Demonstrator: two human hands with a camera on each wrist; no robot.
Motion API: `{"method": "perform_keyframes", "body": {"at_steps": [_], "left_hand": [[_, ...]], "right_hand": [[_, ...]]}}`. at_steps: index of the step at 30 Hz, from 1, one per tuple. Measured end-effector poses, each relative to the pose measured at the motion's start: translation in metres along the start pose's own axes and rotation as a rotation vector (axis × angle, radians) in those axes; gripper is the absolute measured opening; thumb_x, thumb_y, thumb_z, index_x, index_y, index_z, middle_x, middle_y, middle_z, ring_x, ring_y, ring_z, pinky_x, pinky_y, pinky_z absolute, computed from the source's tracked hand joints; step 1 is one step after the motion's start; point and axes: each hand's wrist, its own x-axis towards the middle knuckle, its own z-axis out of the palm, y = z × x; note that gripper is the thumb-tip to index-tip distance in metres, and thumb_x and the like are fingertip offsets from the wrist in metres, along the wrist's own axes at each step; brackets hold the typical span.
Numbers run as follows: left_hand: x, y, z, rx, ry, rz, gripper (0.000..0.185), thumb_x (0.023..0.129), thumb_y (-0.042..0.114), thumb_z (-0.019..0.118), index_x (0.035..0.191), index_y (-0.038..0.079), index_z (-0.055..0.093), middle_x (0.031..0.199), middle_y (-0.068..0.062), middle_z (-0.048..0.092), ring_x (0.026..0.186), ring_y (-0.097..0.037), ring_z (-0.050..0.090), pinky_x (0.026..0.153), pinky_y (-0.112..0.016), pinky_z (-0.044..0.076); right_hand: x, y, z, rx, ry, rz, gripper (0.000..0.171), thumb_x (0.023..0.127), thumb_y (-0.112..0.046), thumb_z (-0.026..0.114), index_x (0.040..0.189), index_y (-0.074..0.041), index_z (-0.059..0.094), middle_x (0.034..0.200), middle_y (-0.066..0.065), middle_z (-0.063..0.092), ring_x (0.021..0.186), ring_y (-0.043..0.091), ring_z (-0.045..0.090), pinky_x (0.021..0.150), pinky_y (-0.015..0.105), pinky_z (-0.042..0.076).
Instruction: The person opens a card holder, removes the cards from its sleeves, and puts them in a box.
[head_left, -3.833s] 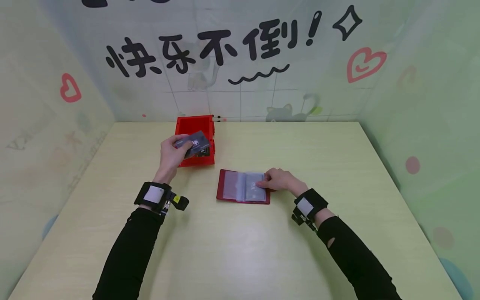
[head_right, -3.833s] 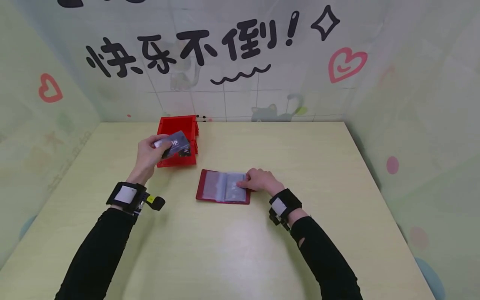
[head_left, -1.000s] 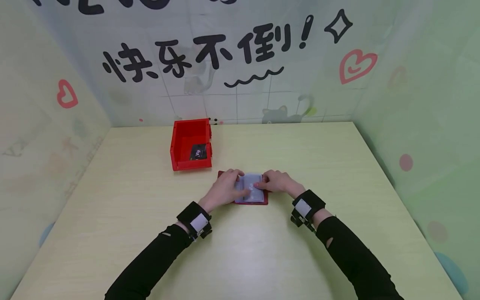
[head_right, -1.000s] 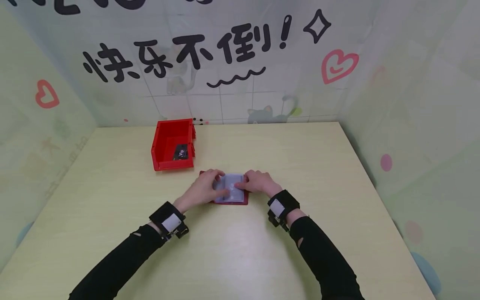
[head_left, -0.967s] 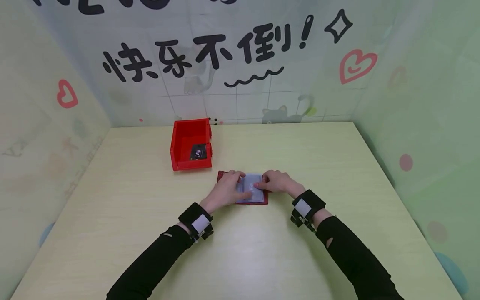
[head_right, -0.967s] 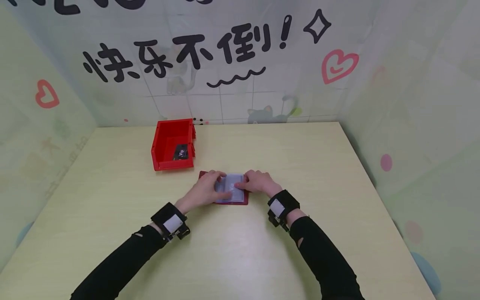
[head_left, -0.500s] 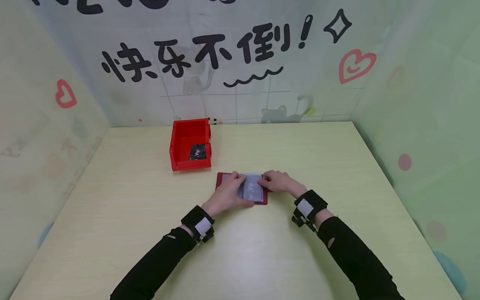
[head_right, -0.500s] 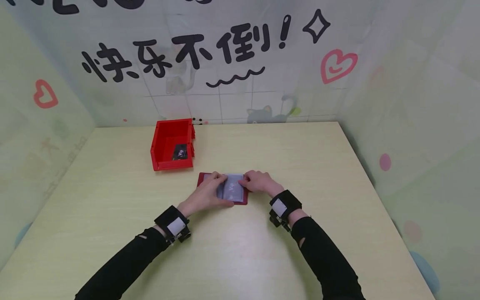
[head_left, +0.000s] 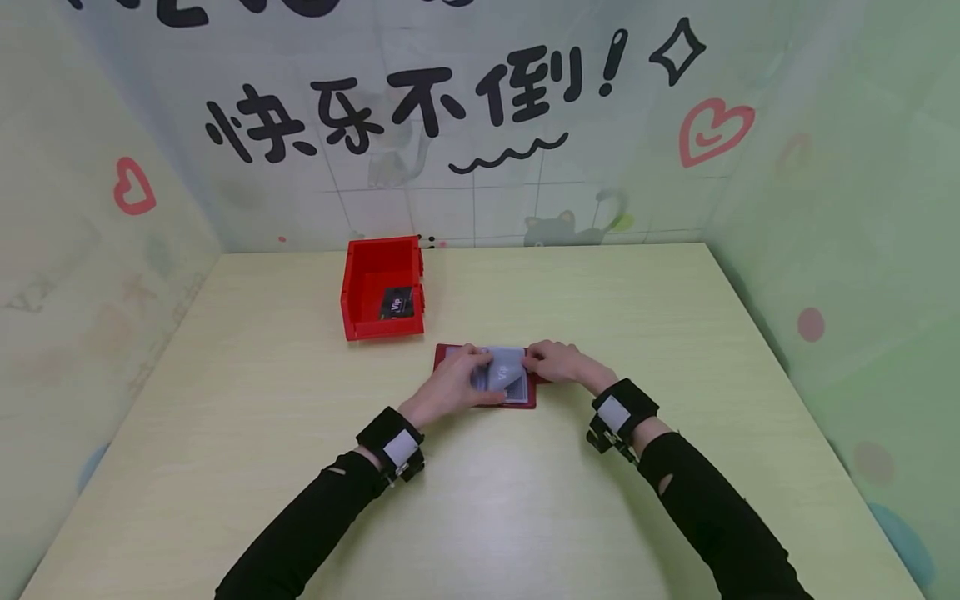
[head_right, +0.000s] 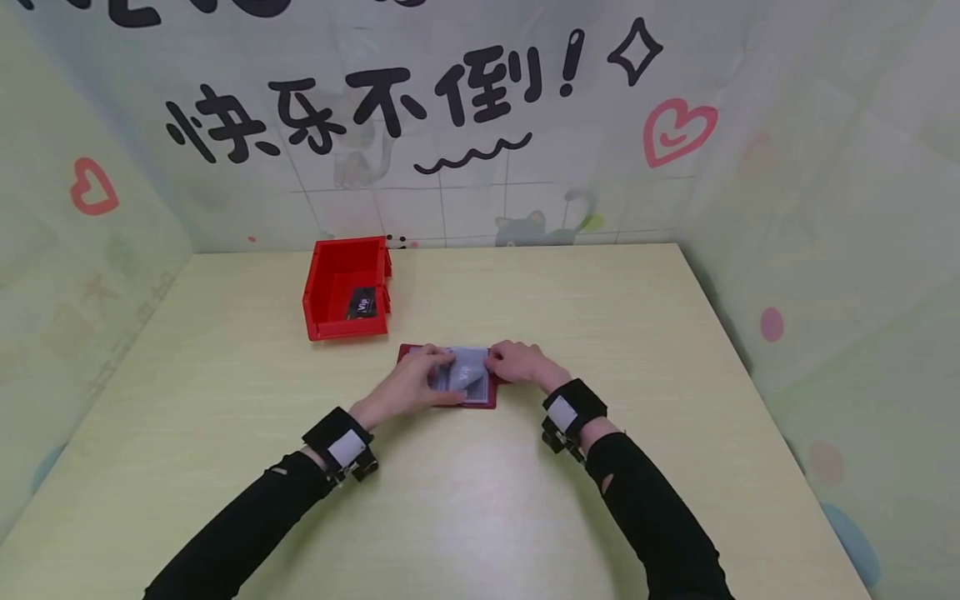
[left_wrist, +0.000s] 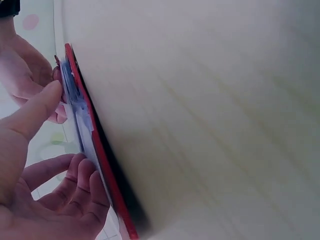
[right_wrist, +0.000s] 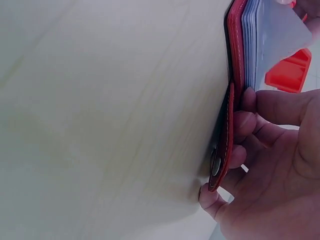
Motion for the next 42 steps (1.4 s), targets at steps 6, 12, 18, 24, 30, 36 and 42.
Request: {"method": "perform_keyframes", "body": {"at_steps": [6,12,18,24,30,36,42], "left_hand": [[0.002,0.002,-0.005,-0.024,0.027,-0.001,0.052,0.087,0.021,0.078,0.131,0.0,0.063,0.116,-0.014,0.066,0.103,-0.024,0.058,0.088,-0.036,0.053],[0.001,0.004,-0.009,-0.082,0.043,-0.065,0.056,0.089,0.012,0.073,0.14,-0.002,0.055,0.116,-0.015,0.068,0.099,-0.023,0.062,0.087,-0.035,0.056],[0.0,0.0,-0.013,-0.133,0.072,-0.095,0.049,0.092,0.011,0.067,0.137,-0.003,0.056,0.126,-0.019,0.067,0.104,-0.026,0.064,0.094,-0.042,0.056],[-0.003,-0.001,-0.016,-0.128,0.096,-0.193,0.071,0.094,0.014,0.068,0.154,-0.003,0.033,0.148,-0.023,0.049,0.127,-0.036,0.051,0.109,-0.051,0.047],[-0.002,-0.004,-0.015,-0.09,0.131,-0.219,0.083,0.092,0.013,0.071,0.156,-0.005,0.023,0.15,-0.026,0.046,0.129,-0.038,0.05,0.113,-0.053,0.043],[-0.003,-0.008,-0.012,-0.08,0.156,-0.219,0.088,0.089,0.012,0.073,0.157,-0.005,0.02,0.155,-0.025,0.039,0.137,-0.04,0.043,0.118,-0.055,0.035],[-0.005,-0.007,-0.012,-0.04,0.179,-0.226,0.087,0.087,0.015,0.077,0.156,-0.004,0.027,0.151,-0.025,0.036,0.131,-0.038,0.042,0.115,-0.052,0.04]], "right_hand": [[-0.001,0.001,-0.001,0.005,0.0,0.006,0.028,0.105,-0.03,0.046,0.095,-0.009,0.062,0.087,0.003,0.058,0.08,0.018,0.053,0.071,0.029,0.035],[-0.002,-0.001,-0.001,0.025,-0.011,0.032,0.031,0.104,-0.033,0.047,0.104,-0.008,0.065,0.096,0.006,0.063,0.085,0.019,0.055,0.072,0.029,0.036],[-0.002,-0.001,-0.002,0.006,-0.003,0.019,0.032,0.102,-0.035,0.05,0.103,-0.008,0.067,0.094,0.004,0.065,0.082,0.018,0.054,0.071,0.029,0.033],[-0.003,-0.001,-0.002,0.013,-0.01,0.013,0.033,0.103,-0.035,0.05,0.108,-0.007,0.067,0.099,0.007,0.067,0.086,0.019,0.056,0.075,0.031,0.034],[-0.002,-0.002,-0.002,0.012,-0.014,0.021,0.035,0.103,-0.035,0.05,0.112,-0.006,0.067,0.102,0.008,0.067,0.09,0.021,0.057,0.077,0.032,0.035],[-0.003,-0.003,-0.001,0.021,-0.017,0.028,0.033,0.103,-0.035,0.05,0.109,-0.007,0.067,0.1,0.007,0.066,0.089,0.02,0.056,0.077,0.032,0.035],[-0.004,-0.004,-0.001,0.045,-0.026,0.027,0.033,0.103,-0.034,0.05,0.108,-0.006,0.067,0.099,0.007,0.065,0.088,0.019,0.056,0.073,0.029,0.036]]}}
